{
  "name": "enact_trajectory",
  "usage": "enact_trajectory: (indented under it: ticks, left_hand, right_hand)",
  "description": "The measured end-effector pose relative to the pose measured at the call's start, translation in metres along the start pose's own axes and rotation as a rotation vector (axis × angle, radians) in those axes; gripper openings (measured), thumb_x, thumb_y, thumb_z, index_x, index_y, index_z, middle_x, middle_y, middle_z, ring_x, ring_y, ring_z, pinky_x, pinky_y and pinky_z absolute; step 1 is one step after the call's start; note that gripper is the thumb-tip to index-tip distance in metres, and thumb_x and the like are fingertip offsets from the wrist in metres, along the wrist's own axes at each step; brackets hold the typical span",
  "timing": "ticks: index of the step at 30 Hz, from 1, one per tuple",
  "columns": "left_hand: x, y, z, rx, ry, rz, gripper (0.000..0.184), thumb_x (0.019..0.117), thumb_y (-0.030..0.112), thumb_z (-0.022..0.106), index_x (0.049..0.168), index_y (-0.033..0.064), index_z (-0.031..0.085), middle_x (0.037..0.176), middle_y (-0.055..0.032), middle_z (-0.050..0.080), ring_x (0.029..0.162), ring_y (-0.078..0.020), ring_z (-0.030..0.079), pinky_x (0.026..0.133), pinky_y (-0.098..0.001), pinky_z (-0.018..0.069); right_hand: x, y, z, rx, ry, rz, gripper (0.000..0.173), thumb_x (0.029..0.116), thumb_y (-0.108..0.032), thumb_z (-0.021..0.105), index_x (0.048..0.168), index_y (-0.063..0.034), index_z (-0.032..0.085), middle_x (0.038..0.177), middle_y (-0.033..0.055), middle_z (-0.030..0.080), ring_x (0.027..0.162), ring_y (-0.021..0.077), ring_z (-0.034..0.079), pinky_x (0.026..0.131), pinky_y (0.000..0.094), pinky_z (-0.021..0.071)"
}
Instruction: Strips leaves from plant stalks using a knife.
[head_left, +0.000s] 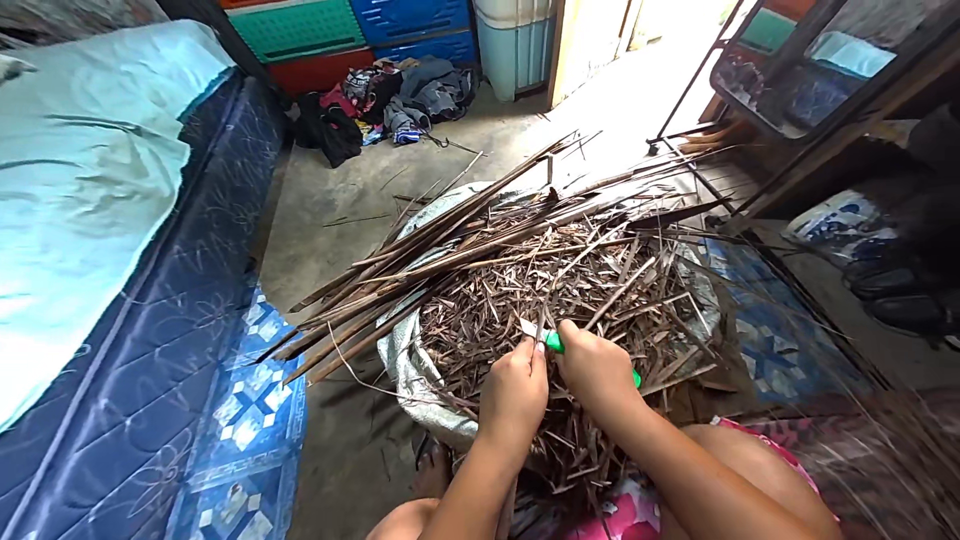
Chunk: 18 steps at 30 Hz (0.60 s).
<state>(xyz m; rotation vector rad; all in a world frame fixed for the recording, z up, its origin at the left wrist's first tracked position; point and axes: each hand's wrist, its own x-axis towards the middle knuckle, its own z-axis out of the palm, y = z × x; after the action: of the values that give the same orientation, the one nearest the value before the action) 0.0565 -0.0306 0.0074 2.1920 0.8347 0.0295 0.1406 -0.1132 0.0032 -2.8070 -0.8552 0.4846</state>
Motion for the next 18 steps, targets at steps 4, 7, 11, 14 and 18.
enact_trajectory:
  ticks: [4,7,11,14,18]
  left_hand:
    - [0.001,0.005,0.001,-0.008,0.005,0.002,0.042,0.1106,0.024,0.043,0.142,0.0026,0.060,0.113,-0.0186,0.074,0.103,-0.0320,0.071,0.094,-0.0512,0.0532]
    - [0.000,0.002,0.002,-0.013,0.006,0.016,0.042,0.1110,0.026,0.042,0.146,0.0069,0.058,0.121,-0.0153,0.073,0.109,-0.0300,0.071,0.098,-0.0510,0.0524]
    - [0.004,-0.004,-0.003,-0.035,0.047,-0.001,0.037,0.1089,0.023,0.046,0.130,0.0029,0.069,0.108,-0.0157,0.075,0.098,-0.0297,0.073,0.090,-0.0517,0.0545]
    - [0.003,0.001,-0.003,0.048,0.052,-0.027,0.031,0.1054,0.019,0.048,0.090,0.0004,0.067,0.077,-0.0133,0.064,0.077,-0.0294,0.065,0.071,-0.0495,0.0509]
    - [0.001,0.008,0.004,0.154,0.037,-0.001,0.040,0.1092,0.023,0.045,0.140,0.0035,0.063,0.107,-0.0200,0.075,0.100,-0.0367,0.073,0.088,-0.0551,0.0552]
  right_hand:
    - [0.016,0.003,0.004,0.009,0.095,0.067,0.020,0.1023,-0.015,0.055,0.114,-0.0029,0.066,0.097,0.0192,0.074,0.092,0.0379,0.075,0.071,0.0539,0.0566]
    - [0.034,0.017,-0.016,0.064,-0.026,0.220,0.029,0.1066,-0.017,0.048,0.128,-0.0036,0.061,0.115,0.0219,0.071,0.108,0.0404,0.070,0.085,0.0596,0.0546]
    - [0.013,0.010,-0.030,0.166,-0.174,0.118,0.029,0.1066,-0.023,0.050,0.125,-0.0045,0.063,0.112,0.0217,0.071,0.108,0.0407,0.069,0.087,0.0607,0.0527]
    - [-0.003,-0.006,-0.023,0.149,-0.331,0.040,0.027,0.1073,-0.023,0.048,0.122,-0.0060,0.063,0.111,0.0185,0.071,0.109,0.0370,0.069,0.088,0.0571,0.0533]
    - [0.011,-0.003,-0.022,0.034,-0.281,0.085,0.027,0.1064,-0.020,0.049,0.126,-0.0058,0.061,0.115,0.0175,0.071,0.111,0.0355,0.070,0.087,0.0543,0.0546]
